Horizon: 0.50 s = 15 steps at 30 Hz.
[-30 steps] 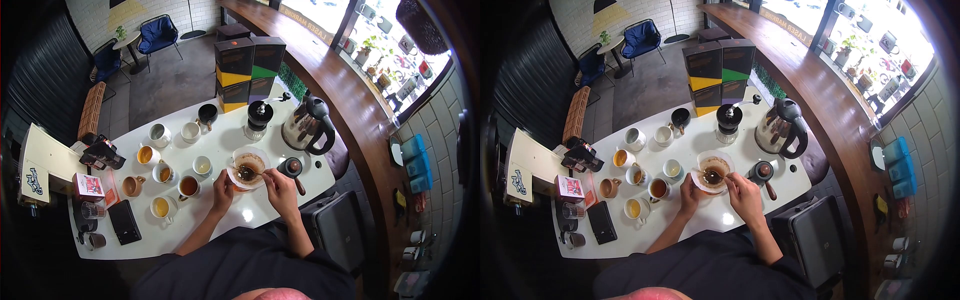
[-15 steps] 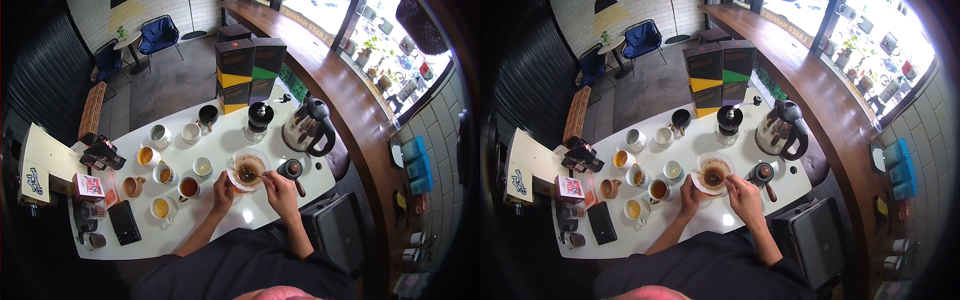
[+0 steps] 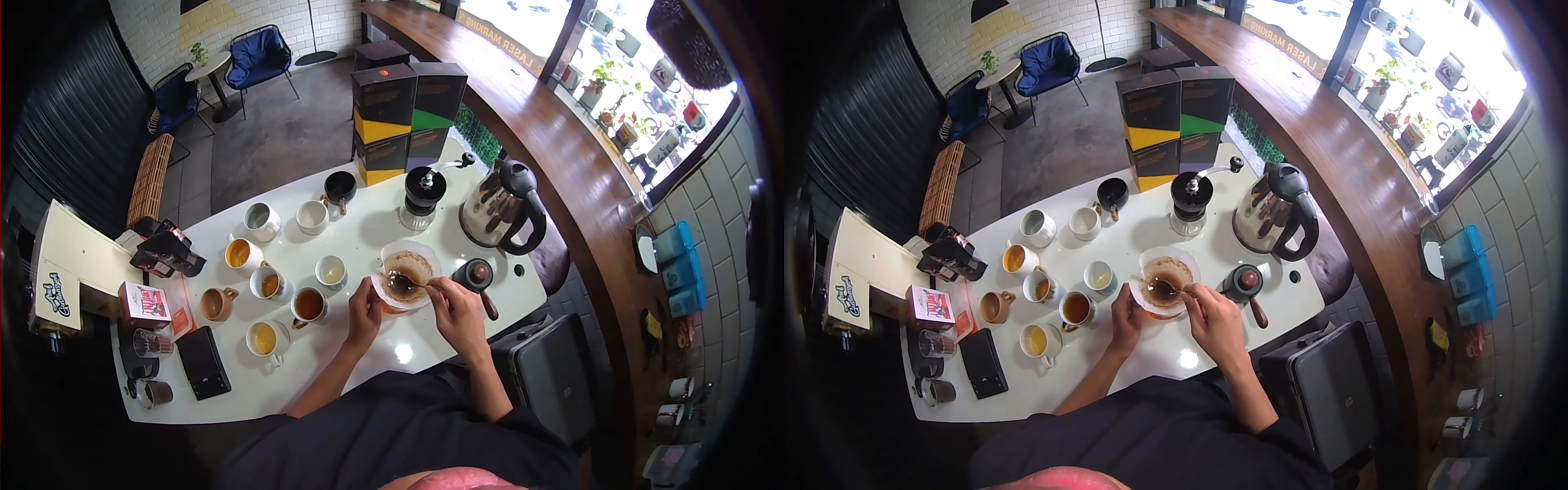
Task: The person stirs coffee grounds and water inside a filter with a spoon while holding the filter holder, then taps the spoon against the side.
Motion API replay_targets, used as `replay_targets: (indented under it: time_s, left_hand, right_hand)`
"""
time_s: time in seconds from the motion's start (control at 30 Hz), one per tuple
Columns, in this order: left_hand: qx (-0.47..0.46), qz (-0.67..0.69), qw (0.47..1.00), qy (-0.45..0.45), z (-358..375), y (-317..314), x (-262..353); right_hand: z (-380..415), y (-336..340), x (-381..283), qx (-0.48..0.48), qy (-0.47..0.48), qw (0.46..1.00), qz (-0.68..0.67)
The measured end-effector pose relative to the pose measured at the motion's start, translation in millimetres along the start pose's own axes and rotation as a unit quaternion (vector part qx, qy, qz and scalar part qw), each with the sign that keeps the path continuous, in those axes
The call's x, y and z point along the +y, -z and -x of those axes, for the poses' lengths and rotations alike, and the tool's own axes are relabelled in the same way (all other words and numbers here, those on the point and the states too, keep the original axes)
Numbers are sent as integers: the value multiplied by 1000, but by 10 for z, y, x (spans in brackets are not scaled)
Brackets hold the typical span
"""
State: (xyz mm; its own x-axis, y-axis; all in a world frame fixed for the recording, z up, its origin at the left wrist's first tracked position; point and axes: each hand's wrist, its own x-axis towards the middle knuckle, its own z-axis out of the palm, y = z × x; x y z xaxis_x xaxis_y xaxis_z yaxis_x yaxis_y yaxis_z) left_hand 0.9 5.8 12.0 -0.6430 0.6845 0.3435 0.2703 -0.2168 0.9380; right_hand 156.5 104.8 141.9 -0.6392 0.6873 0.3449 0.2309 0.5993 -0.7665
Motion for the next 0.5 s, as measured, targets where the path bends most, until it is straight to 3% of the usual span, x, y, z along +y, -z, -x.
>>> replay_targets:
  time_s: [0.4,0.5]
  left_hand:
    - [-1,-16,1000,-4,6,8,-26]
    - [16,-22,999,-39,-32,-19,58]
  right_hand:
    - [30,19,-71,-21,-22,998,54]
    - [63,20,-11,-25,-1,998,54]
